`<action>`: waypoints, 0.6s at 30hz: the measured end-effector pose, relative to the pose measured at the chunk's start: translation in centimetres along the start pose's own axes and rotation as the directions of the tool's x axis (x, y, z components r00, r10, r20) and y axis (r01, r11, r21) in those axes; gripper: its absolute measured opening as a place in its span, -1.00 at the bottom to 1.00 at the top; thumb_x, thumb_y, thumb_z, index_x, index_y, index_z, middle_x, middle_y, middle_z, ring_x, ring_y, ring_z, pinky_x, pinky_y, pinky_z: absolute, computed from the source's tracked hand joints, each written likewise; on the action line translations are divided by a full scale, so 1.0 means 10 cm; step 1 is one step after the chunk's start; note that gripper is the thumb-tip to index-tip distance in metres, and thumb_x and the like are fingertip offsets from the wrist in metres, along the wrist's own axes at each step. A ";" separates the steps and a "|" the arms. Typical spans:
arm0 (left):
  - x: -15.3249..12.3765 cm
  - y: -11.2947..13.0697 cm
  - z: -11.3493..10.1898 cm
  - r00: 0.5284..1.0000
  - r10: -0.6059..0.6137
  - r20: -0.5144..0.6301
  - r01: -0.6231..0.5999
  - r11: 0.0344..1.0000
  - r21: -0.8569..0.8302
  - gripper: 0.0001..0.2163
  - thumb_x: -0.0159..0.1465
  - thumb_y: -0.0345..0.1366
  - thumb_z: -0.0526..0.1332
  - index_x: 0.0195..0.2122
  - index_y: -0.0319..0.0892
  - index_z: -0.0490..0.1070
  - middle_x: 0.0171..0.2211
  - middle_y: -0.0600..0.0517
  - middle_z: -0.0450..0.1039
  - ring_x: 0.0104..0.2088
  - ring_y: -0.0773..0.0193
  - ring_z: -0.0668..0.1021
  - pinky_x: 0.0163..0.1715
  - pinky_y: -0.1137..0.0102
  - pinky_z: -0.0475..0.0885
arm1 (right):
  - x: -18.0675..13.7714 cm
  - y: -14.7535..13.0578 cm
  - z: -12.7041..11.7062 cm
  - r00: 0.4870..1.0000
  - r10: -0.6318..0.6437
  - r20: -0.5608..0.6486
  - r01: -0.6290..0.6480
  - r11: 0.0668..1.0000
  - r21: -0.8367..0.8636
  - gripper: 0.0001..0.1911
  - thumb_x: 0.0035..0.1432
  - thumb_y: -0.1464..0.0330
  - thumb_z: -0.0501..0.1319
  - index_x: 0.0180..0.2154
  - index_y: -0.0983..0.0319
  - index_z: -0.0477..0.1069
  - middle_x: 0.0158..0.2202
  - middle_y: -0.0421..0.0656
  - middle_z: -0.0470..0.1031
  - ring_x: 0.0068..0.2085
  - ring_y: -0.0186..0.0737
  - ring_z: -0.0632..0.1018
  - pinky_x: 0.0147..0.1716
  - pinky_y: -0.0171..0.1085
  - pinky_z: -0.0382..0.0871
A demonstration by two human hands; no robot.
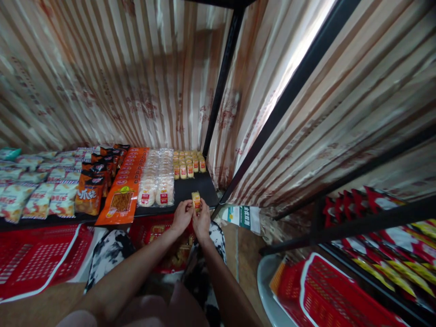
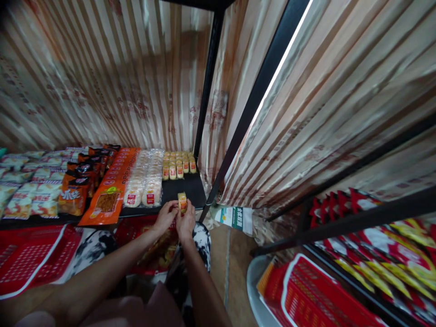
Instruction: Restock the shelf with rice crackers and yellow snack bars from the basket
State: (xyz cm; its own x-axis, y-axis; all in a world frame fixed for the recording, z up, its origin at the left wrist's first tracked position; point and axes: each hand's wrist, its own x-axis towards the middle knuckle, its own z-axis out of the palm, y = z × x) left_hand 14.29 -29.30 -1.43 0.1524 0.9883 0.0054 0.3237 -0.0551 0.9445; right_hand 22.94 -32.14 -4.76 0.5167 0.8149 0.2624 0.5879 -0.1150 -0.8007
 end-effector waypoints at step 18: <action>0.39 0.27 0.18 1.000 -0.014 0.014 0.014 0.999 0.038 -0.79 0.16 -0.46 0.11 -0.19 -0.18 0.42 -0.19 0.00 0.44 -0.21 0.34 0.50 -0.08 0.42 0.37 | 0.54 0.06 0.03 0.999 0.018 -0.045 -0.012 0.993 0.113 -0.52 0.09 0.35 0.07 0.07 0.28 0.26 -0.07 0.02 0.39 -0.17 -0.16 0.50 -0.20 -0.19 0.44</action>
State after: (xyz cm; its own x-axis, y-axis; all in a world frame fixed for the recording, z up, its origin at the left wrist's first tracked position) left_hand 17.42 -25.82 0.52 0.1603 0.9870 -0.0125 0.3614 -0.0469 0.9312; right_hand 25.91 -27.68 -3.96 0.5545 0.7864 0.2723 0.5071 -0.0599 -0.8598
